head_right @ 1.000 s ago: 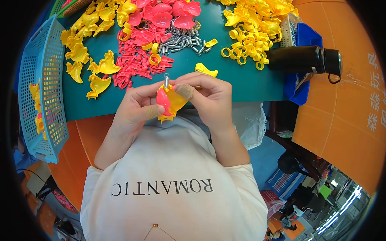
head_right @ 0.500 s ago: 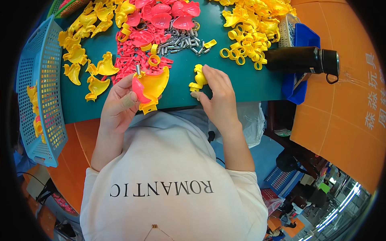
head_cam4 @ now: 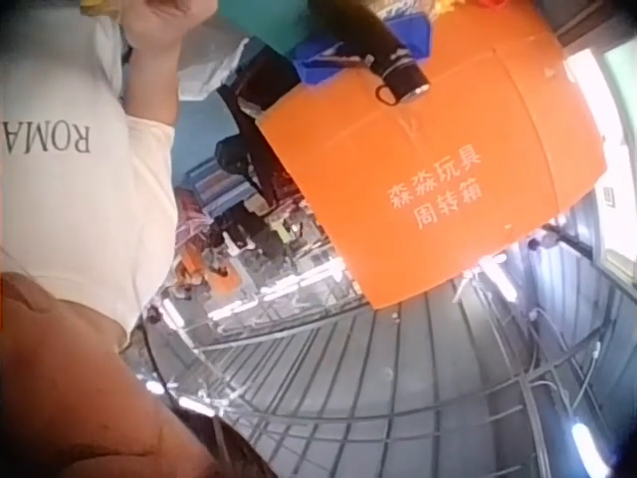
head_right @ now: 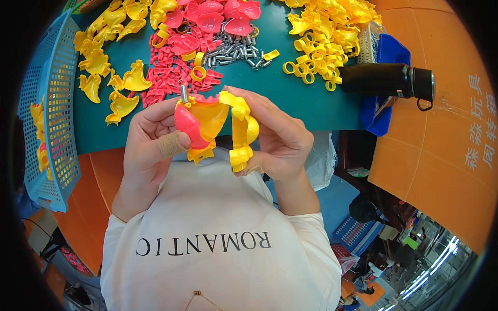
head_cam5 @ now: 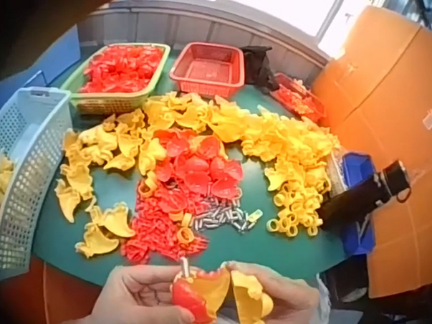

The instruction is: Assembling small plastic toy components at a workbench.

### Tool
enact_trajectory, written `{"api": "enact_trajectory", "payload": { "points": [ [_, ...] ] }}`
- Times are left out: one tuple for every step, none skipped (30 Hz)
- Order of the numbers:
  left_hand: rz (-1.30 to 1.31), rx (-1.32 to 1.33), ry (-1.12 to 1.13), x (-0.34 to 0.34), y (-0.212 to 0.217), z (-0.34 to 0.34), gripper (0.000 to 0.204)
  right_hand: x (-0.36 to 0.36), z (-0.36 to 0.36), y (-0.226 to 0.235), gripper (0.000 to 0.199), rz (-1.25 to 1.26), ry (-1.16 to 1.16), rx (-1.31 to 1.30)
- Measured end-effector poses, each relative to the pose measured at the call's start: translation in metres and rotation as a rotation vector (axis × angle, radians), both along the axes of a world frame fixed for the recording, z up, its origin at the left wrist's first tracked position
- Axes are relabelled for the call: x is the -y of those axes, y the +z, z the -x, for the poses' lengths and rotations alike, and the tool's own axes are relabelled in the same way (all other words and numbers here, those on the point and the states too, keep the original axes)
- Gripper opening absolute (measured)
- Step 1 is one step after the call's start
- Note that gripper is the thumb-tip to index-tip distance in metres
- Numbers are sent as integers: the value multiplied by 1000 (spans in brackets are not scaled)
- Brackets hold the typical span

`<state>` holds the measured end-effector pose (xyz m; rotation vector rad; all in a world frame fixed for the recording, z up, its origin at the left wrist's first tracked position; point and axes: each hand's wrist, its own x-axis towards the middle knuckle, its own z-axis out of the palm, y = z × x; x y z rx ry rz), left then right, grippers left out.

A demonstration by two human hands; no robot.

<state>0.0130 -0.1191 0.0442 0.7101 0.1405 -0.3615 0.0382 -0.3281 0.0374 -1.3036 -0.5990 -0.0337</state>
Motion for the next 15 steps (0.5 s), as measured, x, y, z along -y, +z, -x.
{"api": "enact_trajectory", "payload": {
  "points": [
    [-19,14,-4,1,1,1,52,0,1,1,83,1,4,-3],
    [-39,28,-9,1,3,1,53,-1,2,4,83,55,-18,16],
    [-38,26,-7,2,5,2,53,-2,3,6,82,109,-39,36],
    [-76,26,-6,3,7,3,54,-2,3,7,82,111,-38,32],
    [-113,27,-6,3,9,3,55,-3,2,7,82,128,-52,53],
    [-111,23,-6,2,10,3,55,-3,2,6,82,145,-66,75],
    [-122,22,-9,2,11,3,55,-3,1,5,82,145,-66,74],
    [-133,21,-12,2,12,3,56,-3,0,4,82,155,-71,112],
    [-132,19,-12,3,13,4,56,-2,0,4,82,165,-76,151],
    [-133,31,-10,4,13,4,56,-3,0,4,82,165,-75,150],
    [-134,42,-8,4,14,4,57,-3,0,6,82,193,-81,158],
    [-134,41,-8,4,14,4,57,-3,0,7,83,221,-88,166],
    [-144,39,-14,3,14,4,57,-3,0,7,83,221,-87,165],
    [-155,38,-20,3,15,4,57,-3,-1,6,83,225,-82,197],
    [-155,36,-19,2,15,3,57,-2,-2,6,83,229,-77,228]
  ]
}}
